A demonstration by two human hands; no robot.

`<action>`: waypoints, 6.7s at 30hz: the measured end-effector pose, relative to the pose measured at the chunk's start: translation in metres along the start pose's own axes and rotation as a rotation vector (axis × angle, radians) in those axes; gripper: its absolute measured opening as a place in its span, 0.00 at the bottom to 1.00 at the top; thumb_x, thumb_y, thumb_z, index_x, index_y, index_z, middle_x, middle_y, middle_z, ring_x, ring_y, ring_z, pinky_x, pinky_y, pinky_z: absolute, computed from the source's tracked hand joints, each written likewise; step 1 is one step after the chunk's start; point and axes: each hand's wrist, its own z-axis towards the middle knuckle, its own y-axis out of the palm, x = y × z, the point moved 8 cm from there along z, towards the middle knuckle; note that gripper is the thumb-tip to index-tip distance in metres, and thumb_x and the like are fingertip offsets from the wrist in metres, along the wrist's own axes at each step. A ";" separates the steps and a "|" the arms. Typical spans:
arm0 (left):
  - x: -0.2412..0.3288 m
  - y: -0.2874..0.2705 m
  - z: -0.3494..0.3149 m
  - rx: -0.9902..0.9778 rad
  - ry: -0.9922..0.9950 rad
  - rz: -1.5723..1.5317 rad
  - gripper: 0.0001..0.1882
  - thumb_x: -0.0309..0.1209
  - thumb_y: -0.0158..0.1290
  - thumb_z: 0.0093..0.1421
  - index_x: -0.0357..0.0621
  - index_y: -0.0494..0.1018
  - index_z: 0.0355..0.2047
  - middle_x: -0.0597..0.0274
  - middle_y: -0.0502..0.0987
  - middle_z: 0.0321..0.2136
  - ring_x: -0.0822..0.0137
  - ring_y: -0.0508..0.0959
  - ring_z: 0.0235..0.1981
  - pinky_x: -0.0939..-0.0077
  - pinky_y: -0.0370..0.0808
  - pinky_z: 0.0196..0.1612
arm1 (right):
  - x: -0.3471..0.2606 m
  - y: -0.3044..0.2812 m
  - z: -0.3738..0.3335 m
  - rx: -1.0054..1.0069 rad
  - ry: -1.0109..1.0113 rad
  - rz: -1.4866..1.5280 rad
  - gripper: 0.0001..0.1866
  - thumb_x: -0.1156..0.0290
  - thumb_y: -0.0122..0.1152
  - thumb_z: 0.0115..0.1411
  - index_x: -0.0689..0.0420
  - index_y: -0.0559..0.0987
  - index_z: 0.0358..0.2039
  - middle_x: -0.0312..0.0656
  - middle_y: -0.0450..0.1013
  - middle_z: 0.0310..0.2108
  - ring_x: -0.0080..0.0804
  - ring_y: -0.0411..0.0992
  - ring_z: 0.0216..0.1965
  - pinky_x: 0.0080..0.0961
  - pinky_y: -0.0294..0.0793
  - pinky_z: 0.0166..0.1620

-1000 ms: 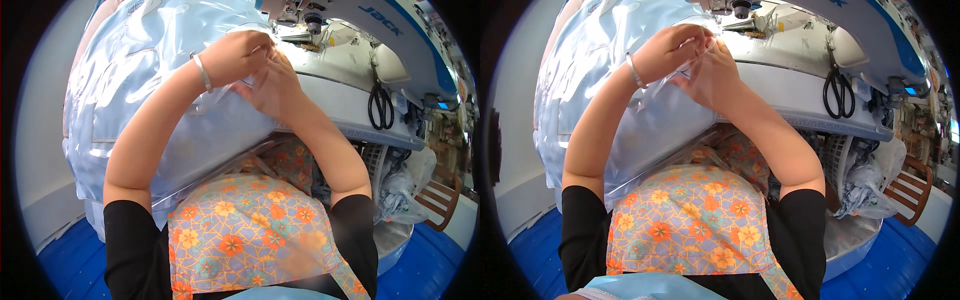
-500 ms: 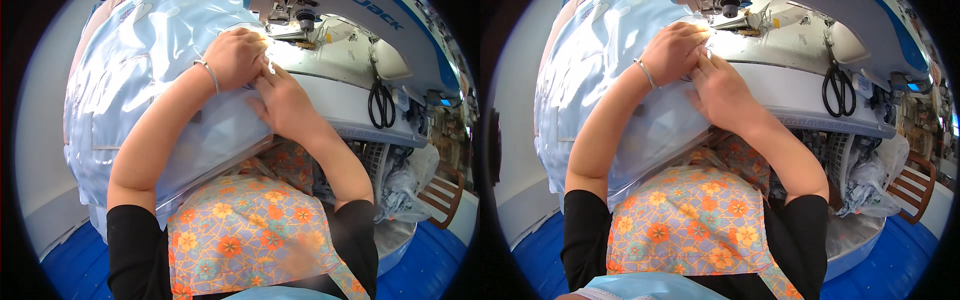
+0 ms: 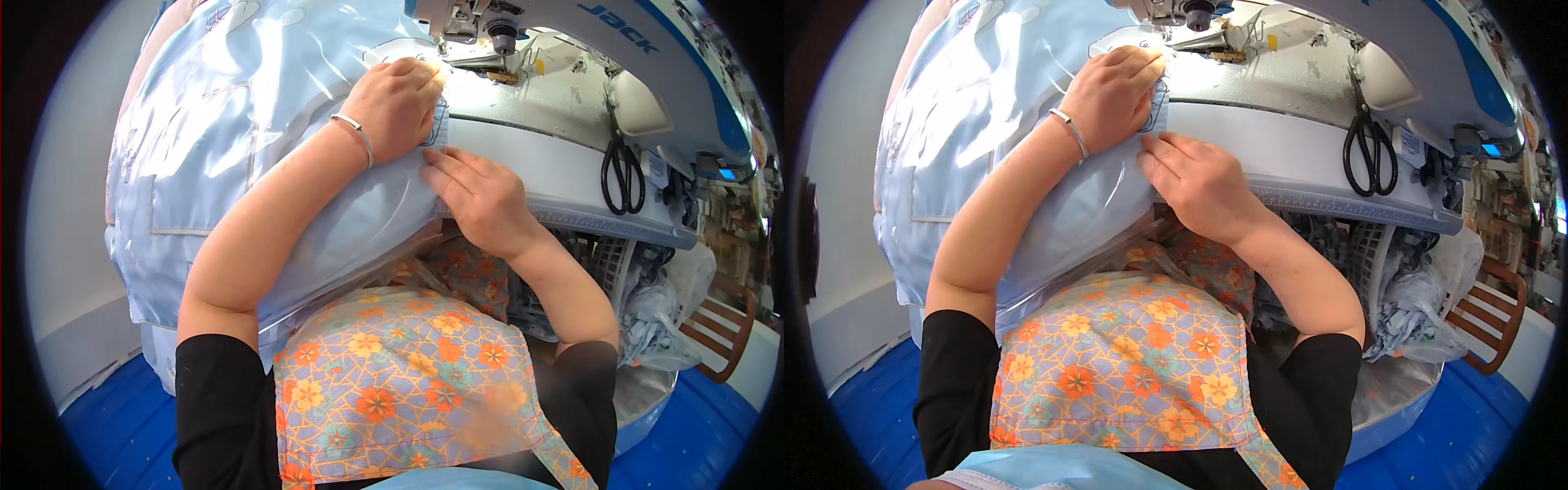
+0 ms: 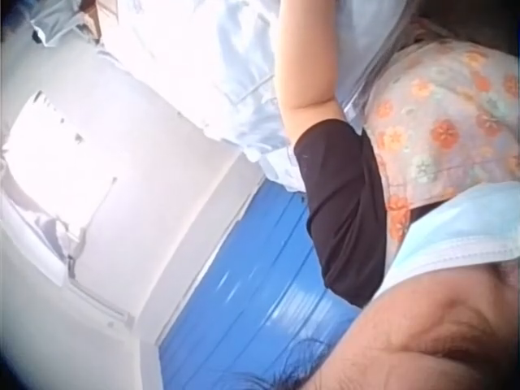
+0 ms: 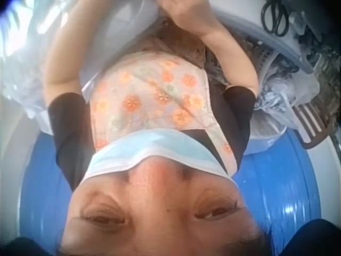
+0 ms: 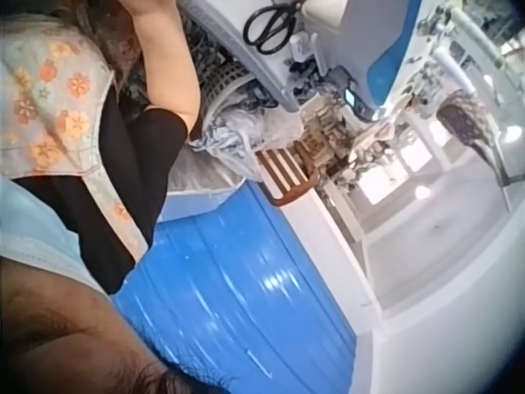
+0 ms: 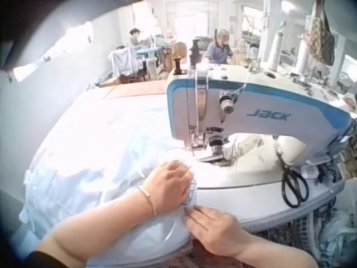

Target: Using an industrial sewing machine to sew plastic covers and fabric edges onto textile bags.

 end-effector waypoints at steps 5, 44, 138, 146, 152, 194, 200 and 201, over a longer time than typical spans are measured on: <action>-0.003 0.007 0.000 -0.107 -0.044 -0.030 0.20 0.28 0.51 0.53 0.39 0.74 0.48 0.58 0.76 0.46 0.58 0.73 0.51 0.63 0.71 0.52 | 0.001 -0.003 0.002 0.030 0.000 0.002 0.13 0.74 0.55 0.52 0.57 0.81 0.39 0.40 0.78 0.43 0.35 0.76 0.45 0.29 0.78 0.46; -0.299 -0.052 -0.109 -0.264 -0.511 0.326 0.28 0.49 0.43 0.63 0.52 0.66 0.60 0.53 0.64 0.61 0.51 0.65 0.61 0.64 0.61 0.63 | 0.015 0.033 0.041 0.179 0.086 0.488 0.17 0.73 0.57 0.58 0.56 0.77 0.50 0.39 0.77 0.44 0.35 0.75 0.45 0.25 0.72 0.50; 0.079 -0.035 -0.077 -0.493 0.163 0.010 0.15 0.31 0.56 0.51 0.35 0.75 0.38 0.51 0.74 0.50 0.56 0.73 0.53 0.63 0.67 0.58 | -0.055 0.106 -0.081 0.190 1.073 2.219 0.18 0.67 0.54 0.65 0.63 0.73 0.52 0.41 0.74 0.47 0.26 0.73 0.47 0.22 0.72 0.48; 0.086 -0.034 -0.057 -0.524 0.086 -0.180 0.08 0.22 0.51 0.49 0.33 0.72 0.31 0.46 0.74 0.49 0.50 0.74 0.50 0.59 0.71 0.55 | -0.077 0.098 -0.068 -0.311 0.874 1.719 0.17 0.74 0.58 0.62 0.61 0.73 0.51 0.40 0.72 0.50 0.28 0.71 0.50 0.31 0.72 0.51; 0.077 -0.031 -0.048 -0.497 0.018 -0.249 0.08 0.22 0.50 0.49 0.32 0.73 0.31 0.46 0.75 0.48 0.49 0.74 0.50 0.62 0.74 0.51 | -0.073 0.081 -0.070 -0.072 1.133 1.998 0.15 0.74 0.58 0.61 0.63 0.75 0.48 0.37 0.74 0.43 0.22 0.71 0.45 0.25 0.71 0.48; 0.007 -0.008 -0.015 -0.445 0.273 -0.005 0.35 0.42 0.55 0.53 0.39 0.64 0.60 0.53 0.66 0.60 0.58 0.66 0.62 0.55 0.59 0.63 | -0.041 0.065 -0.064 0.207 1.234 2.020 0.17 0.69 0.51 0.67 0.62 0.70 0.54 0.41 0.73 0.49 0.30 0.72 0.48 0.29 0.71 0.51; -0.019 0.001 -0.001 -0.478 0.330 -0.076 0.37 0.35 0.54 0.49 0.39 0.62 0.61 0.51 0.66 0.59 0.54 0.65 0.61 0.53 0.57 0.65 | -0.038 0.076 -0.047 0.244 1.136 2.156 0.20 0.70 0.54 0.63 0.62 0.70 0.54 0.44 0.74 0.48 0.36 0.71 0.50 0.31 0.69 0.54; -0.020 -0.002 -0.001 -0.443 0.374 -0.076 0.36 0.35 0.55 0.49 0.38 0.63 0.60 0.50 0.68 0.58 0.53 0.66 0.60 0.53 0.57 0.65 | -0.046 0.084 -0.049 0.196 1.083 2.237 0.21 0.71 0.54 0.61 0.62 0.70 0.55 0.45 0.73 0.49 0.38 0.71 0.51 0.33 0.67 0.55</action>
